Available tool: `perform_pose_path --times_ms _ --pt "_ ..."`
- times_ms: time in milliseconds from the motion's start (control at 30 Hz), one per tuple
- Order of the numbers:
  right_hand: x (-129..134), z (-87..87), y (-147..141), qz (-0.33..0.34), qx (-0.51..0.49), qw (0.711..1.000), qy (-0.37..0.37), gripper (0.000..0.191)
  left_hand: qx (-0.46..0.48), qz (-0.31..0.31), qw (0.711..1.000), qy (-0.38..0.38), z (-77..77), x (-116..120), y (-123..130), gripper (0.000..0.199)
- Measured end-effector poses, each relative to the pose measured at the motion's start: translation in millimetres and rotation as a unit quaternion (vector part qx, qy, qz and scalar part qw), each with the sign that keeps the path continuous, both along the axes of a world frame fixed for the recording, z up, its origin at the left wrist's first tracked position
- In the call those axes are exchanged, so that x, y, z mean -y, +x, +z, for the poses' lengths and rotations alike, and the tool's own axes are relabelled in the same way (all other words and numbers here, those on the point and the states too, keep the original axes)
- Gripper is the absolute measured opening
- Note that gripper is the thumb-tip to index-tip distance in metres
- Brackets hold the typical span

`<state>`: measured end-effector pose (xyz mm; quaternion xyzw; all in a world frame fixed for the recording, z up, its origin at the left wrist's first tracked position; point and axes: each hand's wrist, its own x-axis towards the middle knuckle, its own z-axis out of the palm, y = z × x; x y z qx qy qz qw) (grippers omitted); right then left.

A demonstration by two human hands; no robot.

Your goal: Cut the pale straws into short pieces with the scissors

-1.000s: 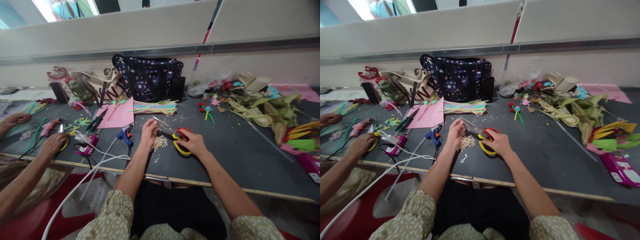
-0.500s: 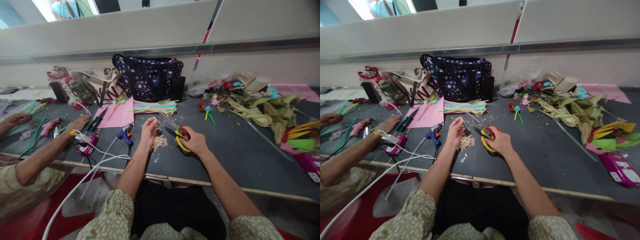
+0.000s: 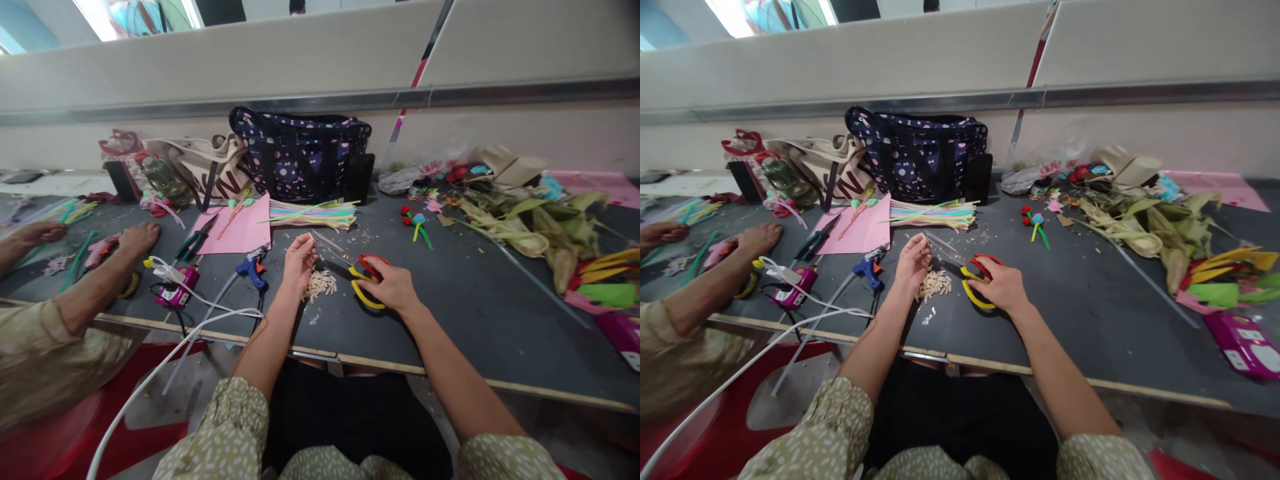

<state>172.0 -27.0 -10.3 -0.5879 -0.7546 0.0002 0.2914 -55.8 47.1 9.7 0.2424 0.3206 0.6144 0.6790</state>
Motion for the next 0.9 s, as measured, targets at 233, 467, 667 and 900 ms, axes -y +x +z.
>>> perform_pose_path --times_ms 233,467,667,900 --pt "0.6 -1.3 -1.4 0.013 0.007 1.000 0.007 0.053 -0.003 -0.002 1.000 0.003 -0.9 0.0 0.3 0.030" --pt "0.7 -1.2 -2.7 0.011 0.005 1.000 0.011 0.052 -0.003 -0.001 1.000 0.004 -2.3 1.1 2.6 0.031" --pt "-0.4 -2.8 -2.9 0.008 0.001 1.000 0.006 0.053 -0.006 -0.005 1.000 0.002 -3.4 1.3 2.9 0.032" --pt "-0.1 -3.8 -2.6 0.011 -0.008 1.000 0.002 0.050 -0.013 -0.002 1.000 -0.009 -0.9 3.2 4.2 0.031"
